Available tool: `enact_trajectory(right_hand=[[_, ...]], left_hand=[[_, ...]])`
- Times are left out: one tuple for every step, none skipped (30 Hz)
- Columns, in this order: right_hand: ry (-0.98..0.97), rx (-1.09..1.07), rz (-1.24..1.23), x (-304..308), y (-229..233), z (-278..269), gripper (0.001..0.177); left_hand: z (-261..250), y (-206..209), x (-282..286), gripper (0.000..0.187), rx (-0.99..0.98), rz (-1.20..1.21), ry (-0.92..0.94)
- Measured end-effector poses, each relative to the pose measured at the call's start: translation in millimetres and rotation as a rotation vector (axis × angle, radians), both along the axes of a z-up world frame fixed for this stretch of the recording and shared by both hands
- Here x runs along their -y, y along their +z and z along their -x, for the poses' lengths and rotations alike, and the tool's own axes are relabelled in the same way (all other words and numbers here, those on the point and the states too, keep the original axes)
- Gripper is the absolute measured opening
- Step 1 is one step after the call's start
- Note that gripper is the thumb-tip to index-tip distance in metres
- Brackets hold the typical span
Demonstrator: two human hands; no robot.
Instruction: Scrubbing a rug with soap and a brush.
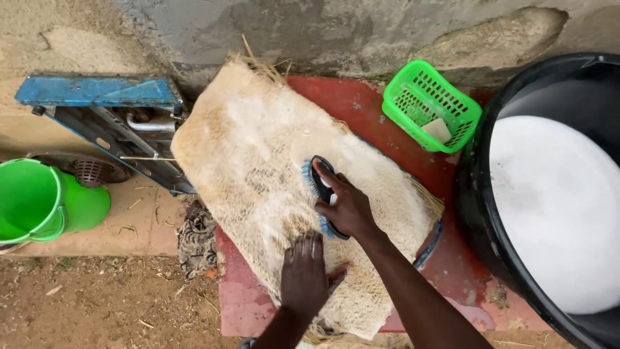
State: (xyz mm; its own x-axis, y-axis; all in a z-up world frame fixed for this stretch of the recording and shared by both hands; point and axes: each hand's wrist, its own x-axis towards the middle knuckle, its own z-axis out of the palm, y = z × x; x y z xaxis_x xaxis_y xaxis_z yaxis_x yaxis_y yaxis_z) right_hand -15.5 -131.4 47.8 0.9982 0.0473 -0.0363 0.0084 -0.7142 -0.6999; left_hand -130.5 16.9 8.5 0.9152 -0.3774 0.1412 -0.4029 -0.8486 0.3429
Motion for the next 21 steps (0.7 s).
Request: enact_trajectory(right_hand=[[-0.004, 0.0, 0.002, 0.5, 3.3, 0.2, 0.094], [0.029, -0.041, 0.012, 0.9, 6.4, 0.4, 0.094], [0.064, -0.085, 0.023, 1.2, 9.5, 1.7, 0.093], [0.062, -0.089, 0.025, 3.1, 10.9, 3.2, 0.093], [0.1, -0.062, 0.012, 1.9, 12.0, 2.3, 0.093], [0.139, -0.034, -0.001, 0.1, 13.4, 1.5, 0.094], [0.139, -0.032, 0.0, -0.6, 14.5, 2.4, 0.094], [0.116, -0.035, -0.025, -1.4, 15.4, 3.3, 0.093], [0.092, -0.042, -0.048, -0.9, 15.8, 5.3, 0.093], [0.091, -0.041, -0.045, 0.7, 11.7, 5.6, 0.093], [0.052, -0.057, -0.048, 0.4, 7.0, 6.2, 0.092], [0.014, -0.072, -0.05, 0.0, 2.0, 6.6, 0.09], [0.013, -0.076, -0.05, 7.4, -13.5, 6.2, 0.09], [-0.019, 0.0, -0.272, 14.3, -29.3, 5.8, 0.088], [-0.048, 0.075, -0.495, 19.7, -45.0, 5.2, 0.086], [-0.045, 0.07, -0.496, 26.0, -45.1, 6.3, 0.086], [-0.073, 0.228, -0.467, 32.3, -45.3, 4.7, 0.081], [-0.1, 0.386, -0.435, 38.4, -45.3, 2.8, 0.077], [-0.096, 0.384, -0.439, 44.7, -47.2, 1.9, 0.077], [-0.195, 0.318, -0.584, 51.1, -49.3, 0.8, 0.074], [-0.297, 0.246, -0.724, 59.4, -51.5, 1.1, 0.072]], left_hand=[[5.5, -6.9, 6.7, 0.088, 0.0, 0.002, -0.004], [11.0, -13.9, 13.2, 0.087, 0.044, -0.04, 0.056], [18.2, -20.4, 19.9, 0.086, 0.085, -0.082, 0.117], [20.7, -19.0, 27.3, 0.086, 0.081, -0.08, 0.114], [20.8, -18.1, 31.8, 0.086, 0.038, -0.106, 0.161], [21.0, -16.9, 35.6, 0.087, -0.005, -0.132, 0.208], [20.7, -18.4, 35.4, 0.087, -0.003, -0.131, 0.208], [20.3, -20.1, 35.0, 0.087, 0.037, -0.138, 0.216], [21.1, -22.2, 36.0, 0.086, 0.074, -0.143, 0.223], [18.6, -16.4, 34.2, 0.086, 0.074, -0.14, 0.223], [16.5, -10.7, 30.5, 0.083, 0.061, -0.094, 0.217], [14.2, -5.4, 26.6, 0.079, 0.048, -0.048, 0.21], [8.7, 9.2, 25.8, 0.079, 0.044, -0.049, 0.21], [2.9, 23.5, 24.5, 0.075, -0.077, 0.008, 0.213], [-2.7, 38.1, 22.2, 0.07, -0.197, 0.063, 0.221], [-3.1, 32.9, 20.1, 0.07, -0.201, 0.062, 0.225], [-5.7, 27.3, 18.2, 0.062, -0.164, 0.082, 0.229], [-8.4, 21.9, 16.1, 0.054, -0.127, 0.101, 0.234], [-17.9, 24.0, 9.7, 0.054, -0.126, 0.098, 0.239], [-27.5, 26.0, 3.4, 0.051, -0.238, 0.12, 0.3], [-35.9, 27.6, -1.4, 0.048, -0.353, 0.145, 0.359]])
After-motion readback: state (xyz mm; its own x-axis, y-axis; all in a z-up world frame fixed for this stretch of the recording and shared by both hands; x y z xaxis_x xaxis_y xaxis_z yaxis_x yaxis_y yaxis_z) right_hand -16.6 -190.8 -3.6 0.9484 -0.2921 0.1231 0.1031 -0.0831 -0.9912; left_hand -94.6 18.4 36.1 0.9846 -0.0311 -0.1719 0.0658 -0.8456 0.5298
